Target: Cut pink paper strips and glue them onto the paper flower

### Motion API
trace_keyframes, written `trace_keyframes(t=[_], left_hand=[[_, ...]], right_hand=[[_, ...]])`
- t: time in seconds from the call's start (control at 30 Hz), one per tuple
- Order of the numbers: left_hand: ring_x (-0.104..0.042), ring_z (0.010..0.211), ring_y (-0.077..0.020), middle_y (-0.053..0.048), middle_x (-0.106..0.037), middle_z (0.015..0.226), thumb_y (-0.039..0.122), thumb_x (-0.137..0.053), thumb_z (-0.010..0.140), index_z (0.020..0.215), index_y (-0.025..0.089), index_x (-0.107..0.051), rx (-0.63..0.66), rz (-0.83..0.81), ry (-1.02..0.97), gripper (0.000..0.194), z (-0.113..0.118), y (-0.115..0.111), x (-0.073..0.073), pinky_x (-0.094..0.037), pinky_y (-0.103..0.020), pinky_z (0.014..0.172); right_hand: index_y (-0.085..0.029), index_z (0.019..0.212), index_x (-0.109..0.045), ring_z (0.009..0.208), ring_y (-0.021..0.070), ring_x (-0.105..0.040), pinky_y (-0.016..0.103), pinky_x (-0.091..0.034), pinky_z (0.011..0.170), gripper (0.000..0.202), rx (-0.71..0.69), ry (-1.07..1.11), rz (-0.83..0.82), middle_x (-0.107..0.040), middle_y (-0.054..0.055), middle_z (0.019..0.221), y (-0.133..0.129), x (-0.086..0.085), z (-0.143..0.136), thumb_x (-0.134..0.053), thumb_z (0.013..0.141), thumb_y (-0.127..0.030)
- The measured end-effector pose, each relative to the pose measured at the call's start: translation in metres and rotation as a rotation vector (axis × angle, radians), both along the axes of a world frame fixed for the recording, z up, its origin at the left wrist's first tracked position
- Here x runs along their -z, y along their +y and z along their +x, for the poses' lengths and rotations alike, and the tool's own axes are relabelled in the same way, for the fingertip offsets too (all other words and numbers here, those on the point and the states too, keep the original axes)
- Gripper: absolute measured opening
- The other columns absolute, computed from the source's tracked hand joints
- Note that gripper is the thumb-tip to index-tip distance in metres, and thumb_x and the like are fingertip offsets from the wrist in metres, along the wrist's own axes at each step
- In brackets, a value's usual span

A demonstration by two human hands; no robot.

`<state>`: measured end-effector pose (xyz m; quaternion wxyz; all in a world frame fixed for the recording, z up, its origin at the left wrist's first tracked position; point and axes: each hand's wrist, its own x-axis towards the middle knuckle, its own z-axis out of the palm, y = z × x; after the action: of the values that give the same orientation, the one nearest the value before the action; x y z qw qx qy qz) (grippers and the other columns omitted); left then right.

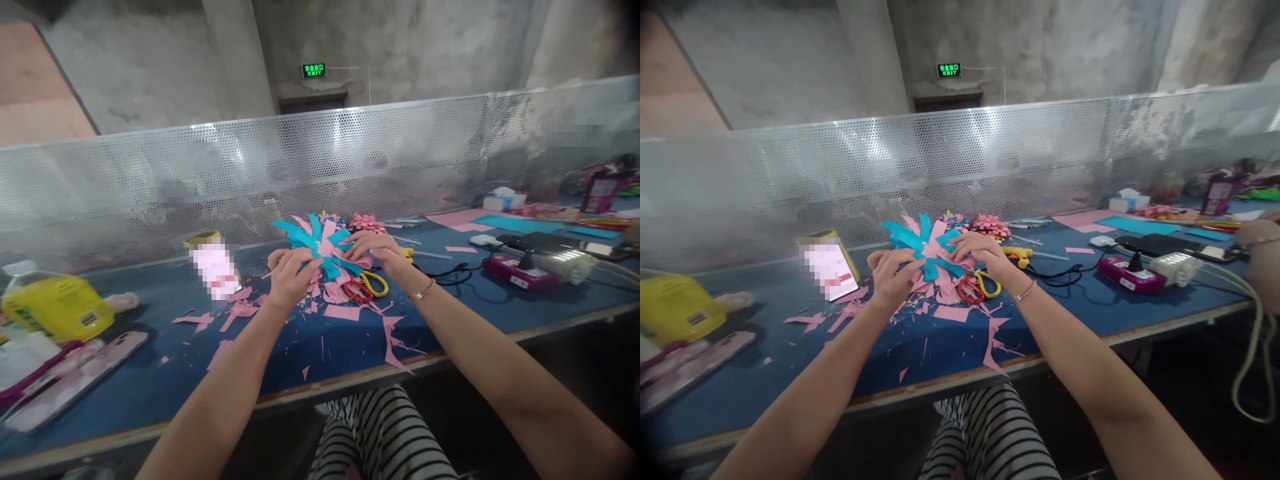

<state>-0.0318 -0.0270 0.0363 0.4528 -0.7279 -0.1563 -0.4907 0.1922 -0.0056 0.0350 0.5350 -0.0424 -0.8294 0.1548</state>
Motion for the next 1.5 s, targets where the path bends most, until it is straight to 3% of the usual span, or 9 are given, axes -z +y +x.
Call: trace_keyframes(t=[0.2, 0.5, 0.77, 0.97, 1.13, 1.37, 1.5], left_hand=[[-0.057, 0.075, -0.0096, 0.003, -0.063, 0.072, 0.008, -0.05, 0.076, 0.079, 0.026, -0.061, -0.031, 0.011, 0.063, 0.021, 0.0, 0.001, 0.001, -0.031, -0.029, 0.077], [-0.057, 0.075, -0.0107, 0.003, -0.063, 0.071, 0.012, -0.048, 0.078, 0.079, 0.03, -0.062, -0.106, -0.123, 0.086, 0.023, -0.003, 0.005, 0.006, -0.03, -0.031, 0.075], [-0.057, 0.08, -0.0113, 0.003, -0.063, 0.077, 0.011, -0.052, 0.076, 0.084, 0.03, -0.062, 0.082, -0.287, 0.064, 0.023, -0.004, 0.006, 0.008, -0.029, -0.03, 0.076], [-0.056, 0.076, -0.0105, 0.003, -0.064, 0.076, 0.01, -0.051, 0.076, 0.084, 0.03, -0.061, -0.063, -0.164, 0.095, 0.024, -0.005, 0.006, 0.007, -0.028, -0.03, 0.077], [-0.056, 0.078, -0.011, 0.003, -0.063, 0.077, 0.009, -0.05, 0.075, 0.085, 0.03, -0.06, -0.028, -0.206, 0.094, 0.026, -0.005, 0.007, 0.008, -0.028, -0.03, 0.076], [-0.054, 0.075, -0.0116, 0.002, -0.062, 0.075, 0.011, -0.047, 0.078, 0.085, 0.029, -0.06, -0.129, -0.163, 0.129, 0.024, -0.006, 0.008, 0.01, -0.026, -0.031, 0.069], [-0.053, 0.073, -0.0118, 0.002, -0.061, 0.075, 0.01, -0.047, 0.078, 0.085, 0.028, -0.061, -0.132, -0.21, 0.097, 0.023, -0.005, 0.011, 0.011, -0.025, -0.031, 0.069]], right_hand=[[-0.024, 0.101, -0.062, 0.098, 0.0183, -0.051, 0.042, -0.035, 0.091, 0.034, 0.196, -0.137, 0.073, -0.062, 0.005, 0.098, -0.012, -0.001, -0.001, -0.033, 0.085, -0.032], [-0.023, 0.102, -0.06, 0.094, 0.0195, -0.05, 0.042, -0.038, 0.085, 0.033, 0.138, -0.224, 0.027, -0.058, 0.006, 0.099, -0.01, 0.001, -0.003, -0.034, 0.086, -0.034], [-0.024, 0.102, -0.059, 0.095, 0.0197, -0.048, 0.042, -0.037, 0.086, 0.032, 0.132, -0.197, 0.015, -0.056, 0.006, 0.098, -0.007, 0.004, -0.004, -0.033, 0.086, -0.034], [-0.024, 0.106, -0.056, 0.097, 0.0199, -0.046, 0.042, -0.034, 0.089, 0.034, 0.14, -0.243, 0.035, -0.054, 0.006, 0.1, -0.007, 0.004, -0.002, -0.032, 0.086, -0.038], [-0.024, 0.105, -0.057, 0.096, 0.019, -0.047, 0.041, -0.035, 0.087, 0.035, 0.157, -0.264, 0.03, -0.054, 0.006, 0.1, -0.004, 0.006, -0.001, -0.03, 0.088, -0.037], [-0.024, 0.105, -0.059, 0.099, 0.0201, -0.047, 0.043, -0.034, 0.089, 0.038, 0.214, -0.3, 0.028, -0.053, 0.007, 0.103, 0.0, 0.009, -0.001, -0.029, 0.087, -0.037], [-0.026, 0.111, -0.055, 0.106, 0.0218, -0.044, 0.046, -0.03, 0.094, 0.039, 0.292, -0.16, 0.019, -0.052, 0.006, 0.11, 0.0, 0.01, -0.002, -0.026, 0.087, -0.037]])
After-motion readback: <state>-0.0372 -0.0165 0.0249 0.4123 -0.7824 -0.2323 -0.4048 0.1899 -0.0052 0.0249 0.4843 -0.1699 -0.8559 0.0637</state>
